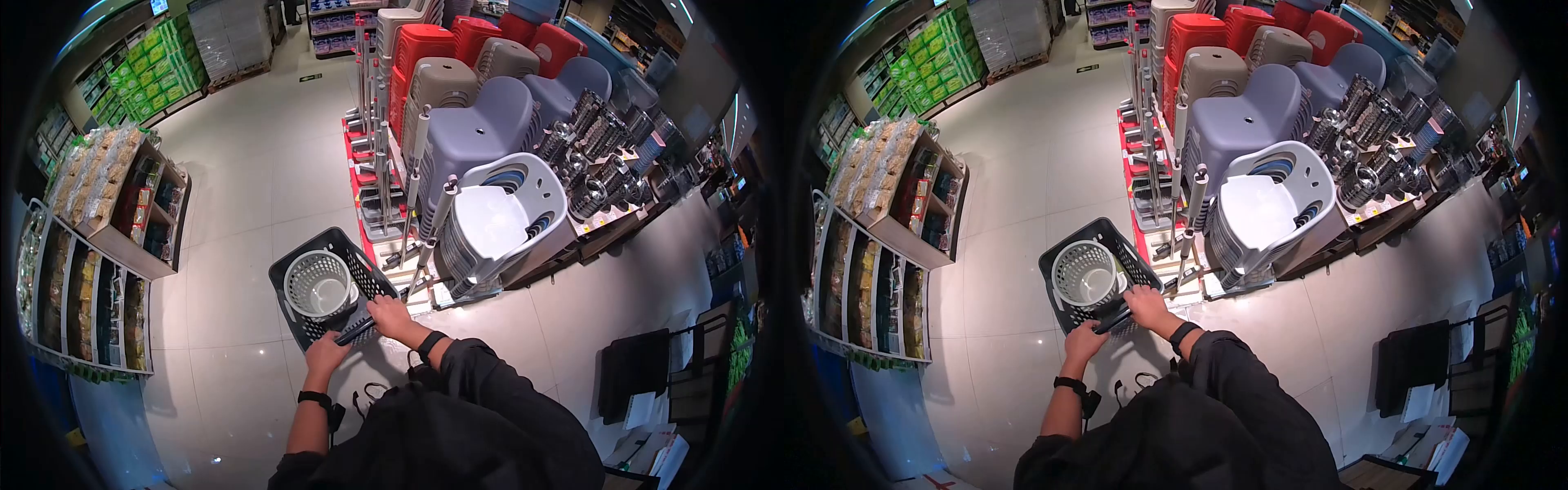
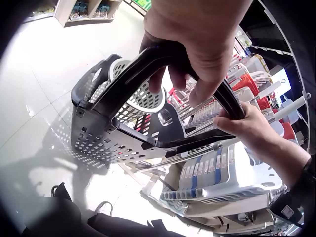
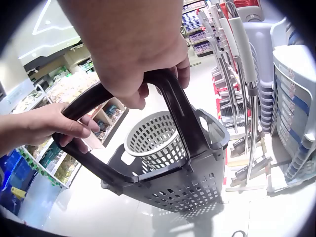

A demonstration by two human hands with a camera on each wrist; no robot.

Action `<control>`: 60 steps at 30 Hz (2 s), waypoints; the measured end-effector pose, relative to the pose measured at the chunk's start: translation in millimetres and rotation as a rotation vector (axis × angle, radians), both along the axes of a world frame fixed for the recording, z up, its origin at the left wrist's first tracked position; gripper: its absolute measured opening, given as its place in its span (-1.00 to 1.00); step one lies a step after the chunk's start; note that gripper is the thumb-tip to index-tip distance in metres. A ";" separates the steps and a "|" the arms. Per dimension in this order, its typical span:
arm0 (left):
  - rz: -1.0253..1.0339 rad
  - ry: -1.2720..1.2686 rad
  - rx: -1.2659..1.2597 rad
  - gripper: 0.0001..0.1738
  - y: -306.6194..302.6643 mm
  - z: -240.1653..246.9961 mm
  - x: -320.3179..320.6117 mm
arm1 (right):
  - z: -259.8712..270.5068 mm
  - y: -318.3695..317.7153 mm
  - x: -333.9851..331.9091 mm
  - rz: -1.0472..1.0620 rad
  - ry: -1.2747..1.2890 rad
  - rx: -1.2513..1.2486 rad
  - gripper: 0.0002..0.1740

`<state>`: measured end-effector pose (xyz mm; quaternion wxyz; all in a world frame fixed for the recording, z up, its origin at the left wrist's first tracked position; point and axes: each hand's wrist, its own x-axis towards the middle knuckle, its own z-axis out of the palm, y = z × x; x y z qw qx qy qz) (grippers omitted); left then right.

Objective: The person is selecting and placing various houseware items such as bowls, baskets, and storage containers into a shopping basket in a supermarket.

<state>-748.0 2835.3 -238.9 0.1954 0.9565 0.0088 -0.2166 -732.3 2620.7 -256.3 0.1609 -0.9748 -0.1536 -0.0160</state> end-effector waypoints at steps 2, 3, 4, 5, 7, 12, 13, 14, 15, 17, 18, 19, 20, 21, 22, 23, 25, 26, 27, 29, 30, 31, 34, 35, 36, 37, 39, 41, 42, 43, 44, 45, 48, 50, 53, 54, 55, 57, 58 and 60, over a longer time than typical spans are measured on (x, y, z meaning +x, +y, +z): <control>-0.001 0.012 -0.013 -0.41 -1.3 -0.3 7.8 | -1.0 1.4 10.6 -0.042 0.004 0.010 -0.60; 0.006 0.015 -0.030 -0.41 -2.3 0.9 13.6 | -0.5 2.2 15.3 -0.050 0.006 0.011 -0.60; 0.001 0.017 -0.030 -0.41 -2.7 1.8 17.6 | -0.4 2.3 19.6 -0.041 -0.008 0.028 -0.60; 0.009 0.023 -0.033 -0.41 -2.6 3.1 20.8 | -0.2 2.1 23.9 -0.030 -0.022 0.044 -0.60; 0.026 0.029 -0.034 -0.41 -1.7 2.2 29.7 | -2.1 3.1 33.2 -0.017 -0.033 0.036 -0.58; 0.021 0.004 -0.031 -0.47 13.5 -5.4 59.4 | -7.9 13.6 65.2 0.007 0.010 0.055 -0.60; 0.021 -0.004 -0.021 -0.47 16.1 -6.0 67.5 | -9.0 16.2 72.5 0.004 0.004 0.048 -0.59; 0.025 0.005 -0.012 -0.47 18.5 -6.6 74.1 | -9.9 18.9 78.6 0.004 -0.001 0.058 -0.59; 0.029 0.017 -0.005 -0.47 19.6 -7.6 81.1 | -9.6 20.4 85.3 0.006 0.010 0.057 -0.60; 0.032 0.015 -0.024 -0.47 25.2 -10.6 97.3 | -9.9 23.3 100.5 0.005 0.014 0.054 -0.61; 0.028 0.015 -0.014 -0.48 26.4 -9.4 105.7 | -12.8 25.8 109.1 0.010 0.003 0.068 -0.60; 0.025 0.017 -0.004 -0.48 27.9 -9.2 113.4 | -16.4 28.0 117.2 0.016 -0.004 0.084 -0.59; 0.025 0.018 0.002 -0.48 29.8 -9.5 120.9 | -20.2 30.0 124.2 0.011 0.004 0.059 -0.57; 0.025 0.000 -0.006 -0.49 31.4 -10.0 128.3 | -19.7 32.6 131.1 0.010 0.008 0.065 -0.57; 0.025 -0.015 -0.014 -0.50 33.1 -8.9 132.1 | -17.4 34.2 135.6 0.011 0.027 0.063 -0.57; 0.025 -0.008 -0.010 -0.50 35.9 -7.9 136.8 | -15.4 36.3 140.3 0.011 0.047 0.061 -0.57; 0.010 -0.021 -0.024 -0.52 40.4 -4.8 151.6 | -16.8 41.1 152.5 0.004 0.050 0.051 -0.57; 0.008 -0.019 -0.021 -0.52 43.7 -1.6 157.3 | -15.7 45.1 158.0 -0.003 0.048 0.038 -0.56; 0.006 -0.014 -0.019 -0.52 46.3 -3.4 165.9 | -15.3 47.5 166.0 -0.008 0.049 0.037 -0.56; -0.008 -0.008 -0.021 -0.52 50.2 -3.7 179.9 | -10.8 51.1 177.3 -0.013 0.052 0.047 -0.56; -0.015 -0.009 -0.024 -0.51 55.5 -6.6 189.9 | -12.6 55.6 185.5 -0.026 0.053 0.043 -0.56; -0.024 -0.014 -0.029 -0.51 57.4 -8.6 198.7 | -13.1 57.4 193.1 -0.025 0.055 0.046 -0.56; -0.055 -0.010 -0.056 -0.48 69.1 -12.7 223.6 | -5.1 64.8 215.2 -0.045 0.089 0.049 -0.57; -0.073 -0.012 -0.060 -0.48 71.6 -13.6 231.6 | -0.4 67.7 220.7 -0.049 0.126 0.055 -0.57; -0.084 -0.002 -0.047 -0.48 76.3 -15.0 244.1 | -3.7 74.7 230.7 -0.070 0.120 0.050 -0.57; -0.091 0.010 -0.034 -0.47 76.4 -16.7 252.7 | -7.7 76.3 237.9 -0.085 0.121 0.033 -0.57; -0.116 0.020 -0.029 -0.47 85.3 -15.9 273.6 | -9.7 84.6 252.4 -0.116 0.121 0.008 -0.58; -0.151 0.018 -0.056 -0.48 89.8 -13.7 289.2 | -8.8 86.9 263.5 -0.109 0.116 0.017 -0.61; -0.158 0.017 -0.060 -0.48 96.5 -14.3 300.0 | -8.1 93.4 271.4 -0.116 0.114 0.014 -0.61; -0.182 0.009 -0.077 -0.49 97.2 -15.2 307.0 | -7.8 94.3 275.6 -0.149 0.115 0.020 -0.63; -0.205 0.001 -0.094 -0.49 99.0 -16.5 314.5 | -8.4 95.8 280.0 -0.182 0.116 0.027 -0.65; -0.203 0.005 -0.100 -0.49 106.4 -17.1 322.4 | -9.2 102.8 285.9 -0.181 0.120 0.022 -0.65; -0.256 0.001 -0.103 -0.48 112.5 -16.5 345.8 | -10.6 109.3 302.0 -0.214 0.088 0.035 -0.67; -0.265 -0.005 -0.098 -0.47 114.6 -18.5 357.2 | -13.0 112.0 309.5 -0.227 0.093 0.030 -0.68; -0.270 0.017 -0.081 -0.45 113.7 -9.8 372.6 | -15.3 112.7 323.0 -0.252 0.079 0.023 -0.69; -0.276 0.039 -0.077 -0.43 113.7 -8.6 378.7 | -15.3 112.5 326.8 -0.257 0.068 0.035 -0.70; -0.277 0.058 -0.076 -0.42 116.0 -11.6 384.3 | -12.2 113.6 330.5 -0.255 0.055 0.047 -0.71; -0.277 0.045 -0.071 -0.39 118.4 -19.0 394.8 | -5.4 115.3 338.9 -0.251 0.067 0.034 -0.71; -0.287 0.043 -0.051 -0.38 117.9 -20.0 399.4 | -2.4 114.6 342.9 -0.237 0.100 0.028 -0.73; -0.289 0.022 -0.056 -0.38 121.5 -23.5 407.9 | -0.5 114.3 353.1 -0.221 0.102 0.024 -0.72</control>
